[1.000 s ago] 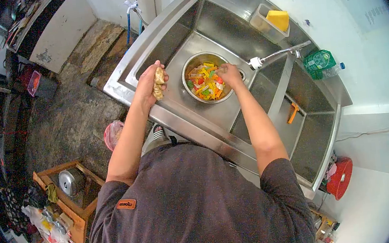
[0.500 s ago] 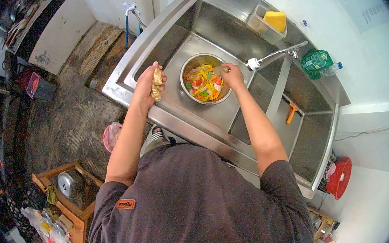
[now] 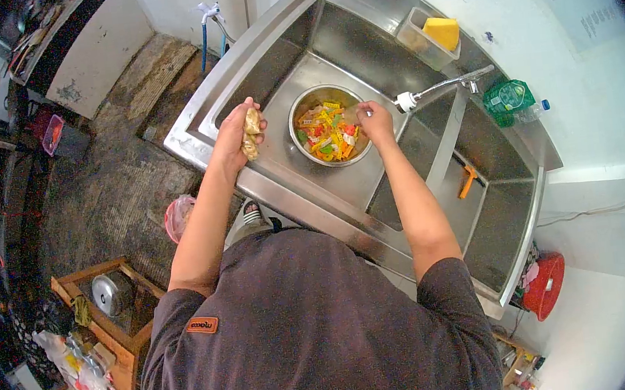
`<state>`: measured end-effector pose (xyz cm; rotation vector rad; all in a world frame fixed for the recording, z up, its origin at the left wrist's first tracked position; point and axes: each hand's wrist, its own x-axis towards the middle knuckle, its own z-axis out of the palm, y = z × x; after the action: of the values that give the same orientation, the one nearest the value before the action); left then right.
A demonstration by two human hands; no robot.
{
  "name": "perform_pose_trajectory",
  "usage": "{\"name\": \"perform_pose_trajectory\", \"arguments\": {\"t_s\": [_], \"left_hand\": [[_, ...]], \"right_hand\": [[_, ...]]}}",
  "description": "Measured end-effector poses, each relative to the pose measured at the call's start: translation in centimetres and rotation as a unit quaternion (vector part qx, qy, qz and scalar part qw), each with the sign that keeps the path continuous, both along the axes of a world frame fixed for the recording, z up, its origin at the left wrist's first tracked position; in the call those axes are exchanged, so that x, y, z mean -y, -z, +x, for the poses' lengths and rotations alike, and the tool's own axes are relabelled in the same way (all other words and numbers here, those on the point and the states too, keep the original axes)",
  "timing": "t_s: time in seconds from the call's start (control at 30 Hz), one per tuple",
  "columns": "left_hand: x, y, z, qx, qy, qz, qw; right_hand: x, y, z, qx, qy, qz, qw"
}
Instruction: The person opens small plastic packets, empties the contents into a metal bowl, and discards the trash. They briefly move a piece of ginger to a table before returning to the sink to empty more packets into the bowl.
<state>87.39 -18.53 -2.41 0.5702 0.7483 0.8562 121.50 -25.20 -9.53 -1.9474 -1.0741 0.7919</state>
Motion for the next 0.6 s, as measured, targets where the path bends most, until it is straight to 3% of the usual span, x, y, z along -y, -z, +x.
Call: {"name": "perform_pose_trajectory", "arguments": {"t_s": [0.27,0.33,0.47,0.53,0.6], "left_hand": [[0.1,-0.1,0.0,-0.01,-0.003,0.0,1.0],[0.1,-0.3,0.0,-0.012,0.0,-0.005,1.0],[0.2,-0.4,0.0,-0.006,0.004,-0.006,1.0],[0.1,-0.5,0.0,-0.007,0.0,0.002,1.0],[0.1,-0.3,0.1,-0.005,0.002,-0.003,1.0]], "right_hand": [[0.4,-2.2,-1.4,0.034,0.003,0.001,0.999],[0.7,-2.4,-1.5,0.096,-0.012,0.001,0.995],[0.6,0.4,0.0,0.136,-0.043,-0.024,0.99],[0.1,2.3,0.9,0.189,-0.037,0.077,0.978],[0.8,1.1,-0.1,0.167,-0.019,0.063,0.984]]}}
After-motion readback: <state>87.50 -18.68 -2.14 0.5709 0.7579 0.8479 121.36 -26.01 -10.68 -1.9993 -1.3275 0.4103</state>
